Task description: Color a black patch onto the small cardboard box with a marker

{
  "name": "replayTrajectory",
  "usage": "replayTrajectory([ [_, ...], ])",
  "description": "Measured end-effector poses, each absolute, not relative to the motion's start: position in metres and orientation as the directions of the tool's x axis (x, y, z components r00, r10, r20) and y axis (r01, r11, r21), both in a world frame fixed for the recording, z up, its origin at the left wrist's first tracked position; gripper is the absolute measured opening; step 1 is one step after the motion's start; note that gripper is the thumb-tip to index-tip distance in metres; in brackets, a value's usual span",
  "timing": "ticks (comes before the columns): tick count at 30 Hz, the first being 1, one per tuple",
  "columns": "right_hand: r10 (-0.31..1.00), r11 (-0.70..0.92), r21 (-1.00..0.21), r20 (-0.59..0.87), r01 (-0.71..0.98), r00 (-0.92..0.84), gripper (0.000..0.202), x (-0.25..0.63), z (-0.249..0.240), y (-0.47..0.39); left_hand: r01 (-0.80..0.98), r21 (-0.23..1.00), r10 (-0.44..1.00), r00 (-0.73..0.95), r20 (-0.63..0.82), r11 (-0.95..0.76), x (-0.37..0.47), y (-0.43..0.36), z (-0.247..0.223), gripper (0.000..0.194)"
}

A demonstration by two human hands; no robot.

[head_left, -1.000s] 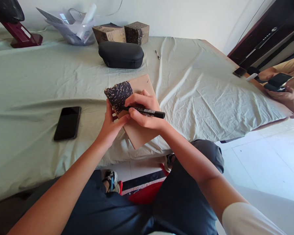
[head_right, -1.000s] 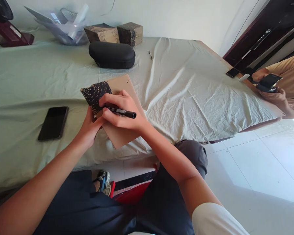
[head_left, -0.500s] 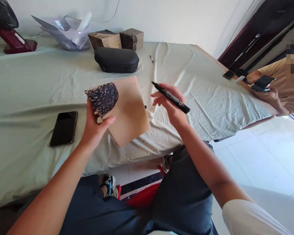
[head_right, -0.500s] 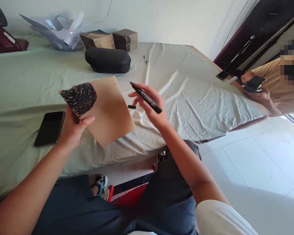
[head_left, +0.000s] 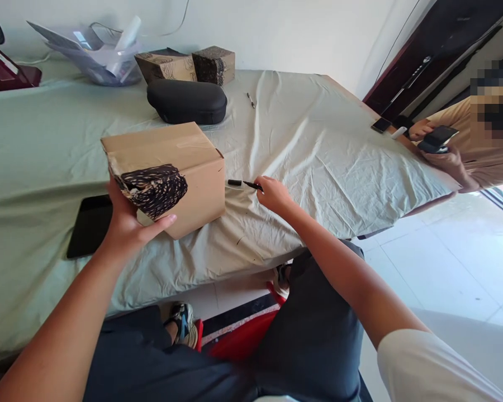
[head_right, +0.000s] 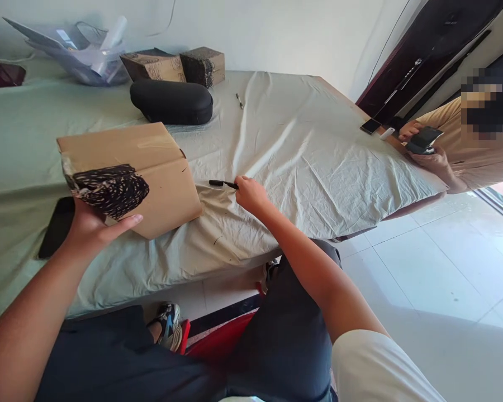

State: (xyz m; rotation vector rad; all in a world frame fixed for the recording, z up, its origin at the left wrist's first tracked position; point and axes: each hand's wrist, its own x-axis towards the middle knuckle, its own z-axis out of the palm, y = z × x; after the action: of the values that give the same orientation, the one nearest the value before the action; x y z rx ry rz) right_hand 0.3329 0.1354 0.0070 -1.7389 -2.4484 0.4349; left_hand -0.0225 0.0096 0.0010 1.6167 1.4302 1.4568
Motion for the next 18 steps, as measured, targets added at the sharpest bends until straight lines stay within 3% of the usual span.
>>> replayTrajectory([
  [4, 0.949, 0.282, -0.212, -0.081, 0.936, -0.304, 0.041, 0.323, 0.006, 0.146, 0.347, 0.895, 0.920, -0.168, 0.353, -0.280, -0.028, 0.007, -0.003, 0.134],
  [11, 0.942, 0.299, -0.285, -0.064, 0.911, -0.330, 0.050, 0.310, -0.012, 0.164, 0.367, 0.895, 0.927, -0.171, 0.333, -0.254, -0.029, 0.002, -0.003, 0.126],
  [18, 0.925, 0.365, -0.320, 0.022, 0.874, -0.378, 0.048, 0.286, -0.028, 0.164, 0.342, 0.896, 0.928, -0.139, 0.346, -0.283, -0.026, 0.006, -0.001, 0.138],
])
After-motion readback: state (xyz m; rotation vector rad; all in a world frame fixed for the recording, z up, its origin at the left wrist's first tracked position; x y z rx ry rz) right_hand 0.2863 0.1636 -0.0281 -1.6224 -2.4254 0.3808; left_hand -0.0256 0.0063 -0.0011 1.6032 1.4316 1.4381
